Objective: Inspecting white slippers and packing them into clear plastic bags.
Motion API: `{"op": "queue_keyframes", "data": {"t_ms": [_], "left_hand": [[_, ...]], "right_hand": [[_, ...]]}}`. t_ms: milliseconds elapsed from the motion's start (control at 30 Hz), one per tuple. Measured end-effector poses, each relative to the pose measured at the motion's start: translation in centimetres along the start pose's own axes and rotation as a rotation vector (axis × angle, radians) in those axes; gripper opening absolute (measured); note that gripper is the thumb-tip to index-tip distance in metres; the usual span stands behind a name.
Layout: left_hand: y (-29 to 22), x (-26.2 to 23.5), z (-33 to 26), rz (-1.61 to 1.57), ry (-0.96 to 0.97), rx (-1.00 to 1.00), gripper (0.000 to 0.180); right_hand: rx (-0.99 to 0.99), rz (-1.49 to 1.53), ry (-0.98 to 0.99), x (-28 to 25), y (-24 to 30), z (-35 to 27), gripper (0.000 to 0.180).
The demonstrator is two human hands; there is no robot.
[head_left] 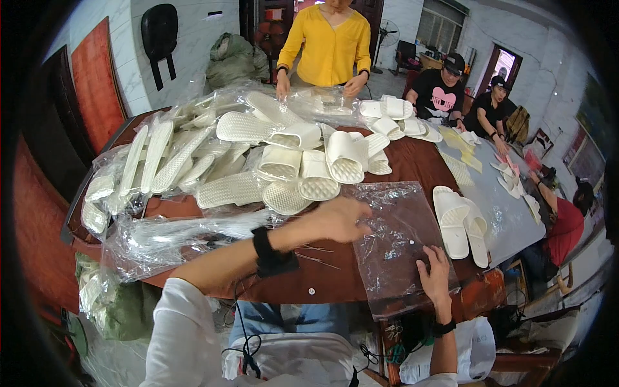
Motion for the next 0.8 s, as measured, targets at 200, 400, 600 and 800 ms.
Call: {"op": "queue_keyframes", "data": {"t_ms": [200, 400, 600, 800], "left_hand": [[9.2, -7.2, 0.9, -0.594, -0.334, -0.349, 0.056], [14.5, -6.5, 3.8, -1.445, -0.484, -0.406, 0.073], [14.0, -7.4, 7.5, -1.648, -0.916, -0.350, 0.030], [8.1, -9.8, 7.3, -1.022, -0.949, -0.096, 0.051]], "right_hand": [[-0.079, 0.269, -0.163, -3.1, 7.3, -1.0, 0.026], [-0.172, 0.383, -0.076, -2.6, 12.8, -1.8, 0.025], [-0.190, 0.428, -0.080, -1.8, 14.3, -2.0, 0.025], [-0.165, 0.430, -0.065, -1.6, 13.2, -2.0, 0.025]]}}
Point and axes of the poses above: each hand's wrist, its own z-axis towards the middle knuckle, its own x-axis out of the palm, y = z × x, the point moved 1 cm from there along z, towards the middle knuckle, and after that the axes turned 13 degrees about -z, right-handed, at the moved point
